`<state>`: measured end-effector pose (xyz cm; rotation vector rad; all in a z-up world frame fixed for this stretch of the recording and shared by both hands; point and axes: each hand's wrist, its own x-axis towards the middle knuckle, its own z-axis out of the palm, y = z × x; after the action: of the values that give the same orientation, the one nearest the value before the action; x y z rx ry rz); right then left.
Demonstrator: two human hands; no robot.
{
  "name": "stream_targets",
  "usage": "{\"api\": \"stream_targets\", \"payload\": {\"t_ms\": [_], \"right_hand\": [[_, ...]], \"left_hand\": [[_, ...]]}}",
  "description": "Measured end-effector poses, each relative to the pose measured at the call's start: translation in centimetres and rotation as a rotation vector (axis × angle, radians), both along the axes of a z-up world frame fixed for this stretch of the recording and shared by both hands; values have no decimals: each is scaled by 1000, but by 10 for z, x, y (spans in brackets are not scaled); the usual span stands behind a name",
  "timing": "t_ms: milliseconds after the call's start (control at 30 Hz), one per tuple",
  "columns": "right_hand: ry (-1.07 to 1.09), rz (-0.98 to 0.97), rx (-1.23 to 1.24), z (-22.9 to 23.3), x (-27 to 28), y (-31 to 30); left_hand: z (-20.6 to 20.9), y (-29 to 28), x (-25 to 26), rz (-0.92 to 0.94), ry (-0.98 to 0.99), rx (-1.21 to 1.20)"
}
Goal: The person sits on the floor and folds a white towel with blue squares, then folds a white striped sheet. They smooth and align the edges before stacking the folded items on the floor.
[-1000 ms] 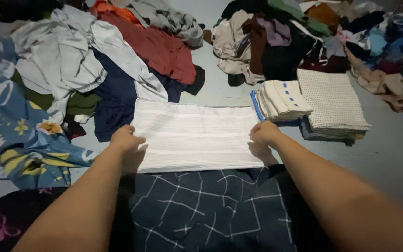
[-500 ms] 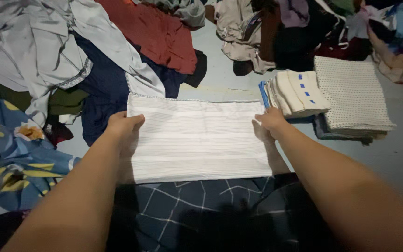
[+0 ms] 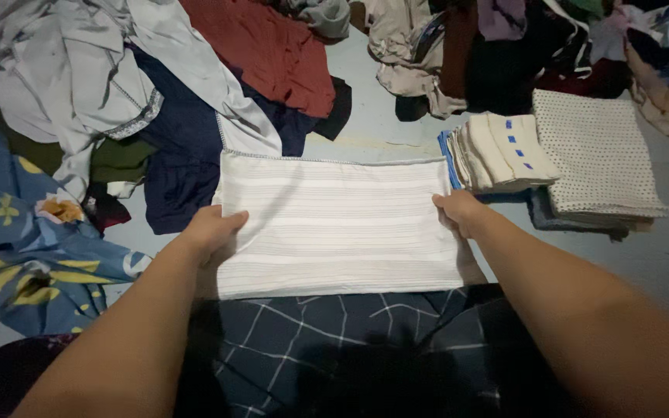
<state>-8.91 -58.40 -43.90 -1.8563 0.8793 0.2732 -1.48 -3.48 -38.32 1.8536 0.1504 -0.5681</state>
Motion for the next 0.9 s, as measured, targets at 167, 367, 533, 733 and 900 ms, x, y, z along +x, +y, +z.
{"api": "stream_targets", "payload": {"t_ms": [167, 367, 533, 733, 900], "right_hand": [[-150, -50, -45, -11, -7, -18], [-39, 55, -82, 28, -39, 1], [65, 55, -72, 81, -52, 42], [376, 182, -87, 73, -48, 24], [293, 201, -436, 10, -48, -12]], "left_hand": [[-2, 11, 5, 21, -90, -54], [1, 9, -9, -21, -104, -84], [10, 17, -38, 16, 231, 42], [-23, 19, -42, 99, -21, -413], [-44, 25, -35, 89, -265, 126]]}}
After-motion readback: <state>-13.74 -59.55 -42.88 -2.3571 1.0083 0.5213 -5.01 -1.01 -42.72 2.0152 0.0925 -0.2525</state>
